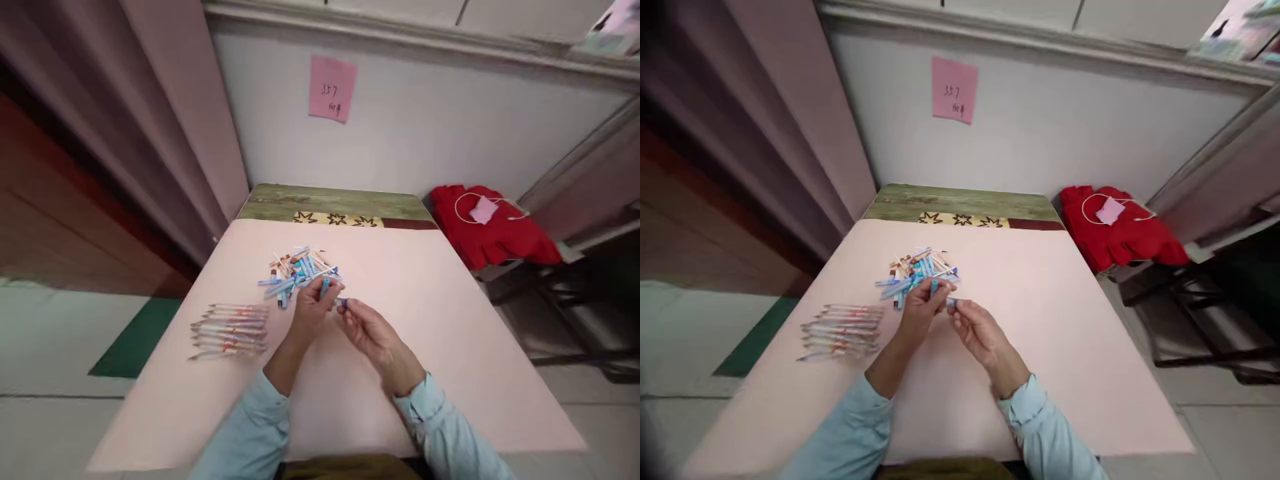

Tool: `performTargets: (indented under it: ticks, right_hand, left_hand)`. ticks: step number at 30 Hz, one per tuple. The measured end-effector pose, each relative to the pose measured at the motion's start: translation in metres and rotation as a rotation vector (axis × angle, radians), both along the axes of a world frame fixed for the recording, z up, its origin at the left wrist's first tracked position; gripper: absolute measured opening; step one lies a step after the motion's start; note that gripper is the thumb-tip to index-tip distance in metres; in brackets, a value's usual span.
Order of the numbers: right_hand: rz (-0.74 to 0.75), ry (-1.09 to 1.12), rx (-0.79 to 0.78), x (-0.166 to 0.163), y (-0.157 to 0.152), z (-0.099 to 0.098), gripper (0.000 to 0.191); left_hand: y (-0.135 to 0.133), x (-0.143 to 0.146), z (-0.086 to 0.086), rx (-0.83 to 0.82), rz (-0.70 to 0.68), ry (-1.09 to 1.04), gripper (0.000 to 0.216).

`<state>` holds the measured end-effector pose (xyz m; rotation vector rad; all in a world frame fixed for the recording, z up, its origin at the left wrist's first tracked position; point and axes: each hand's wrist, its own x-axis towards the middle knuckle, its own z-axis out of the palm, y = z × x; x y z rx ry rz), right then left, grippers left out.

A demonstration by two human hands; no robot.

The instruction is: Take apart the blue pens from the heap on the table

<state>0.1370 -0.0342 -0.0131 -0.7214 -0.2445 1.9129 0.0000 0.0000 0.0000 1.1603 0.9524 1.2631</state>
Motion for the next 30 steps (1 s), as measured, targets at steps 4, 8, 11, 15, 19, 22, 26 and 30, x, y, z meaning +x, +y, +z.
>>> performTargets:
  ticks: [4, 8, 11, 15, 19, 22, 26, 30]
  right_hand:
    - [-0.004, 0.008, -0.001, 0.003, 0.003, -0.001, 0.02]
    - [-0.052, -0.111, 0.031, 0.005, 0.007, -0.003, 0.02]
    - [-0.128, -0.256, 0.039, 0.005, 0.01, -0.005, 0.025]
    - [-0.159, -0.338, 0.094, 0.006, 0.013, -0.007, 0.03]
    - [-0.159, -0.299, 0.116, 0.008, 0.015, -0.009, 0.031]
    - [-0.154, -0.253, 0.111, 0.009, 0.017, -0.009, 0.032]
    - [-0.163, -0.227, 0.126, 0.01, 0.016, -0.007, 0.031]
    - [-0.226, -0.26, 0.147, 0.012, 0.011, -0.003, 0.031]
  left_hand:
    - [0.002, 0.0, -0.004, -0.072, -0.02, -0.044, 0.023]
    - [0.004, 0.001, -0.009, -0.098, -0.024, -0.022, 0.022]
    - [0.005, 0.001, -0.012, -0.081, -0.017, 0.018, 0.019]
    - [0.004, 0.0, -0.014, -0.088, 0.01, 0.066, 0.018]
    - [0.001, 0.0, -0.012, -0.111, 0.037, 0.066, 0.022]
    - [-0.002, 0.003, -0.01, -0.118, 0.057, 0.049, 0.023]
    - [-0.006, 0.009, -0.003, -0.116, 0.085, 0.049, 0.023]
    - [-0.006, 0.014, 0.002, -0.131, 0.117, 0.103, 0.021]
